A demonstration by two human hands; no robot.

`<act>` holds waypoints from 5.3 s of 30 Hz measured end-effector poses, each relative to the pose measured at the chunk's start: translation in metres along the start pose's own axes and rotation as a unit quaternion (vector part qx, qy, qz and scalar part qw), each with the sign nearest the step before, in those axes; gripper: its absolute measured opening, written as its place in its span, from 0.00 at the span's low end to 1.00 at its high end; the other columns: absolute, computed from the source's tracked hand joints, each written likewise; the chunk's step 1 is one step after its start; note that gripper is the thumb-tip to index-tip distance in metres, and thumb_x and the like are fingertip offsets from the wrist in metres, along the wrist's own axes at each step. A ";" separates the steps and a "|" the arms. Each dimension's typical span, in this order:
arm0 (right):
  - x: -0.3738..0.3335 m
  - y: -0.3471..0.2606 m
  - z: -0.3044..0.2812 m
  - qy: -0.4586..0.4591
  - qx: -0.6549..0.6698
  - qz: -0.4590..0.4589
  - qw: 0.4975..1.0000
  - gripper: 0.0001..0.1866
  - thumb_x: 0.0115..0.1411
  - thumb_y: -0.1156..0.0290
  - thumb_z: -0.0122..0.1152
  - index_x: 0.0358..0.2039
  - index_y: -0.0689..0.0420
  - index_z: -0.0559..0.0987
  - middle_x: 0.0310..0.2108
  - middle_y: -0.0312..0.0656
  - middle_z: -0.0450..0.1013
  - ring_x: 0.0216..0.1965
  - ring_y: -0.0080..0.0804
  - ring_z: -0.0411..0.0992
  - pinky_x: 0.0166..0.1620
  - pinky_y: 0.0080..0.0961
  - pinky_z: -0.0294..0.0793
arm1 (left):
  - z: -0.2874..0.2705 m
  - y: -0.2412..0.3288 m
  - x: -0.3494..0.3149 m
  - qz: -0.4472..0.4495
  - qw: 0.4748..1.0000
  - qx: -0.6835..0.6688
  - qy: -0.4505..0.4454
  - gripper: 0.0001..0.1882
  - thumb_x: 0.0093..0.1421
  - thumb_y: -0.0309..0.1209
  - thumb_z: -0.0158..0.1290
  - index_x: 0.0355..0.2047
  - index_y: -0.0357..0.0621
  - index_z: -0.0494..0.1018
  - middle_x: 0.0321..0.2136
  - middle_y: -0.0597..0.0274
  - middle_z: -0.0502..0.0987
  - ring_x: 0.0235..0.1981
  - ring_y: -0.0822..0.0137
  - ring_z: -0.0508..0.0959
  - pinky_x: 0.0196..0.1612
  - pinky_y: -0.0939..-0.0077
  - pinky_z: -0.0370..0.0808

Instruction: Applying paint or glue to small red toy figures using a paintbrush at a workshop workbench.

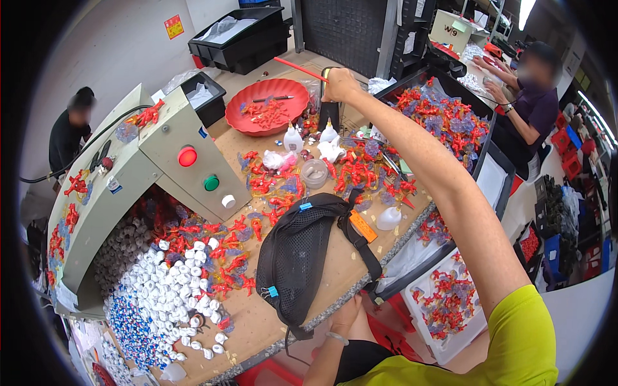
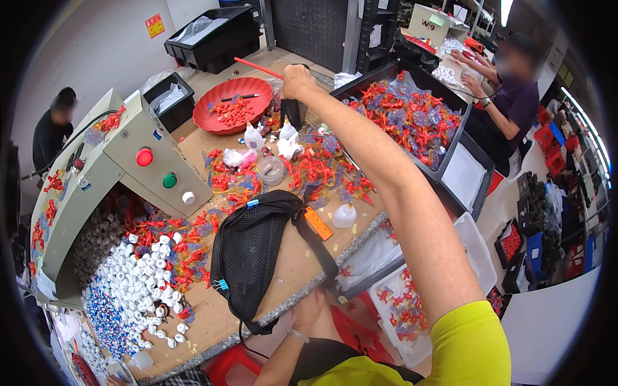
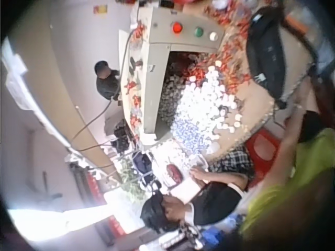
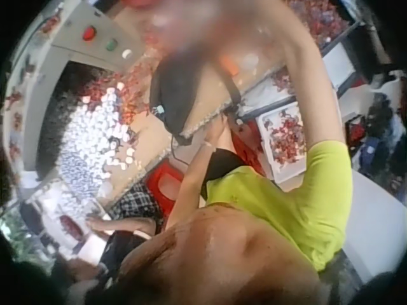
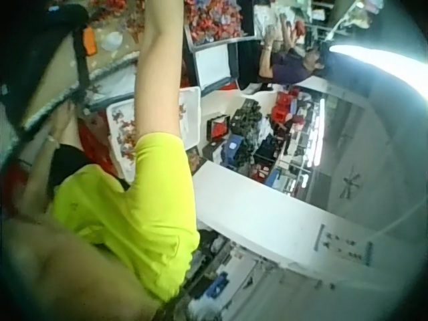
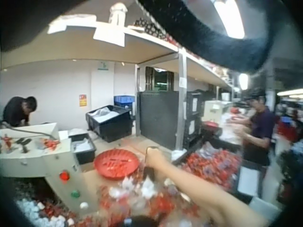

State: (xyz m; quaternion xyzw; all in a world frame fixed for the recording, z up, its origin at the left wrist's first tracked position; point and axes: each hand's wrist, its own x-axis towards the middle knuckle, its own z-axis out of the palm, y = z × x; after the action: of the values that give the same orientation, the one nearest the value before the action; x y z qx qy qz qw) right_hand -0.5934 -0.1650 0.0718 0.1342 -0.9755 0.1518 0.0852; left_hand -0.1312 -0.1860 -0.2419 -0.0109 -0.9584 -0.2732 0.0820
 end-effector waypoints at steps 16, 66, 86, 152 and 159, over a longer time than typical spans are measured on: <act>0.000 0.023 -0.004 0.068 0.020 -0.127 0.989 0.08 0.47 0.71 0.62 0.26 0.62 0.80 0.32 0.59 0.75 0.39 0.53 0.74 0.41 0.42 0.74 | 0.004 -0.002 0.000 -0.004 1.000 0.021 0.005 0.18 0.56 0.37 0.47 0.39 0.35 0.74 0.38 0.40 0.75 0.41 0.44 0.74 0.48 0.55 0.69; -0.034 0.041 0.006 0.135 -0.009 -0.265 0.955 0.08 0.48 0.71 0.58 0.23 0.62 0.79 0.28 0.53 0.74 0.32 0.52 0.74 0.36 0.42 0.74 | 0.013 -0.005 -0.001 0.014 0.997 0.066 0.039 0.16 0.54 0.36 0.49 0.36 0.37 0.75 0.35 0.42 0.75 0.37 0.46 0.76 0.44 0.57 0.72; -0.046 0.040 0.014 0.160 -0.047 -0.299 0.940 0.06 0.47 0.73 0.59 0.20 0.62 0.78 0.28 0.47 0.74 0.30 0.49 0.74 0.33 0.41 0.74 | 0.011 -0.003 0.001 0.017 0.997 0.058 0.042 0.16 0.55 0.36 0.49 0.35 0.36 0.75 0.35 0.42 0.76 0.37 0.45 0.76 0.45 0.57 0.71; -0.019 0.020 0.034 0.040 0.220 0.306 0.925 0.28 0.32 0.64 0.77 0.37 0.60 0.80 0.42 0.47 0.76 0.43 0.36 0.76 0.45 0.27 0.76 | 0.012 -0.006 -0.002 0.019 0.998 0.023 0.052 0.16 0.54 0.36 0.49 0.37 0.37 0.74 0.32 0.43 0.76 0.36 0.45 0.76 0.43 0.57 0.72; -0.010 0.027 0.036 0.044 0.223 0.294 0.928 0.26 0.31 0.65 0.76 0.34 0.60 0.82 0.40 0.46 0.77 0.42 0.35 0.76 0.44 0.25 0.77 | 0.004 -0.001 0.008 0.008 1.000 0.015 0.025 0.16 0.54 0.36 0.49 0.36 0.36 0.74 0.33 0.42 0.76 0.37 0.44 0.76 0.44 0.55 0.72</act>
State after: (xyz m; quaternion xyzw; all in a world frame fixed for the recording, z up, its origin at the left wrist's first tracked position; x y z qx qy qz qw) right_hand -0.5960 -0.1494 0.0287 -0.1500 -0.9074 0.3896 0.0475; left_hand -0.1397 -0.1851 -0.2448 -0.0102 -0.9600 -0.2579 0.1083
